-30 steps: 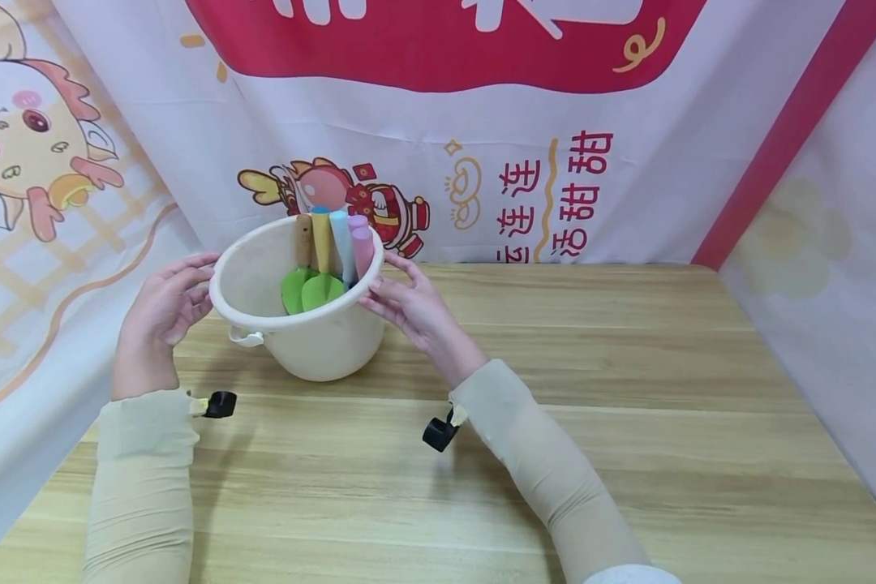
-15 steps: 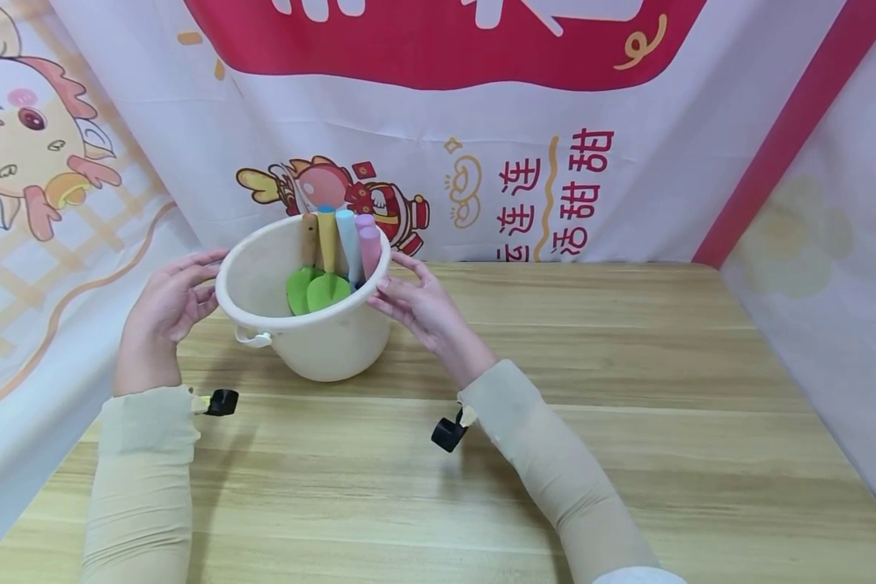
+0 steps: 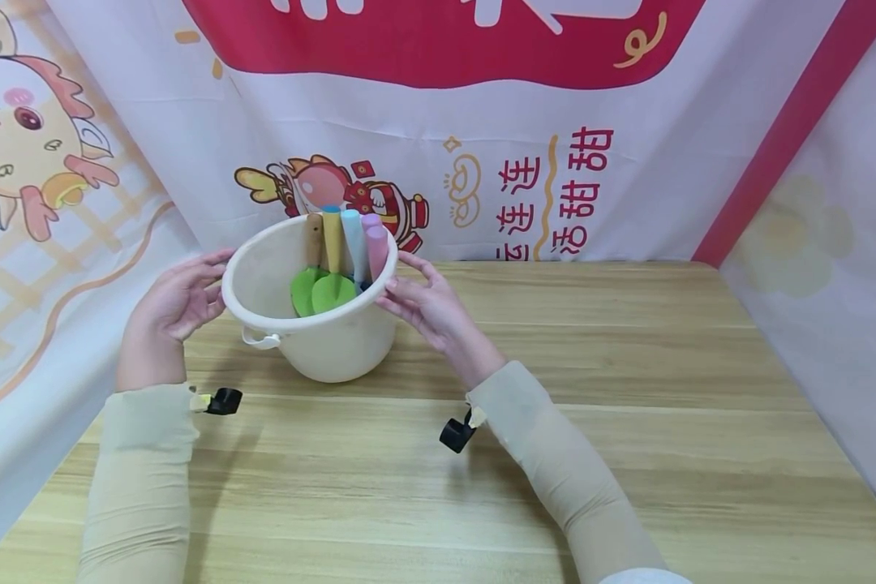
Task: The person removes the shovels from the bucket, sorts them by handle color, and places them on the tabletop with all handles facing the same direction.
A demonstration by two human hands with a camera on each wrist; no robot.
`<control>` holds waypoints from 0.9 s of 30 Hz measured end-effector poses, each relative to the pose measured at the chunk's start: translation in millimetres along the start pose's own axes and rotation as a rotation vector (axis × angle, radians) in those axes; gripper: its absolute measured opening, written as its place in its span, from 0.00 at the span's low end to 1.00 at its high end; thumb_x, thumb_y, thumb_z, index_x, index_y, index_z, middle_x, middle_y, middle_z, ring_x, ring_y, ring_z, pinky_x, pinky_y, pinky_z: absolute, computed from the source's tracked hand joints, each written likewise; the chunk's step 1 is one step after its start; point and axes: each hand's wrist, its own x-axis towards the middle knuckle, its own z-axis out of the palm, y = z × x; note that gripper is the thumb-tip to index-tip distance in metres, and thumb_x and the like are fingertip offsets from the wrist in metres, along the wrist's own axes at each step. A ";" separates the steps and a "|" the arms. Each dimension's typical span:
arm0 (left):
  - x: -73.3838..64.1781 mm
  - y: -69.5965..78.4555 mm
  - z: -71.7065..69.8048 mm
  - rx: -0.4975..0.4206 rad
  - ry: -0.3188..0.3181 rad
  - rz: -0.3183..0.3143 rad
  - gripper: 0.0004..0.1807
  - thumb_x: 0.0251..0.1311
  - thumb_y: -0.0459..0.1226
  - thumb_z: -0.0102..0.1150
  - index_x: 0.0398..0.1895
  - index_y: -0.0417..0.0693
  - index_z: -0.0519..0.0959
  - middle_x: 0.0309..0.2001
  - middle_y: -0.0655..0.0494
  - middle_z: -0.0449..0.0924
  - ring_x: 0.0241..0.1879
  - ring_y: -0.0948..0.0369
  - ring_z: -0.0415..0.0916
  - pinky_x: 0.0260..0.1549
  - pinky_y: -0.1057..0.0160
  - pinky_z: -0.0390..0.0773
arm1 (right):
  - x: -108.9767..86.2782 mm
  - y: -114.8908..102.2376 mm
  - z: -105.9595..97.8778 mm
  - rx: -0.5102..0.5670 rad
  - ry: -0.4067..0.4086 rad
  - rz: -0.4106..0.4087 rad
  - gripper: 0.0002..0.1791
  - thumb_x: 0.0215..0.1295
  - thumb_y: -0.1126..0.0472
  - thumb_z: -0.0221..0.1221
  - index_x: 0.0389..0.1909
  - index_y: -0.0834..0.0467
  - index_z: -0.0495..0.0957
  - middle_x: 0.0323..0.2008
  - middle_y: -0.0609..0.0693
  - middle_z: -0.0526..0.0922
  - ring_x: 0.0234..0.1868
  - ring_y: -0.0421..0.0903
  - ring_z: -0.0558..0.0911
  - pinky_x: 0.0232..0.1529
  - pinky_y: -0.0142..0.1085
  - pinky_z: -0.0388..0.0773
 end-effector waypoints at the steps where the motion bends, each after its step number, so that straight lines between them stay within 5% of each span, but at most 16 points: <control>1: 0.5 -0.6 -2.0 -0.029 -0.026 -0.009 0.13 0.74 0.26 0.51 0.50 0.45 0.84 0.45 0.55 0.83 0.34 0.61 0.82 0.31 0.70 0.82 | -0.1 -0.3 -0.5 -0.003 -0.003 -0.001 0.35 0.74 0.77 0.49 0.78 0.54 0.59 0.48 0.59 0.79 0.38 0.46 0.87 0.47 0.34 0.84; 6: 1.9 -2.6 -8.4 -0.121 -0.095 -0.053 0.15 0.75 0.24 0.47 0.53 0.42 0.83 0.46 0.51 0.83 0.34 0.58 0.82 0.33 0.68 0.84 | -1.2 -1.6 -3.0 -0.021 -0.009 -0.006 0.35 0.75 0.77 0.49 0.79 0.54 0.58 0.48 0.59 0.79 0.38 0.45 0.87 0.47 0.33 0.84; 27: 6.6 -7.0 4.4 -0.115 -0.111 -0.057 0.16 0.73 0.23 0.50 0.53 0.40 0.85 0.48 0.51 0.85 0.32 0.58 0.84 0.31 0.68 0.85 | -8.6 -10.9 -16.9 -0.063 -0.018 -0.010 0.35 0.75 0.76 0.49 0.79 0.53 0.58 0.53 0.60 0.77 0.40 0.45 0.87 0.49 0.34 0.84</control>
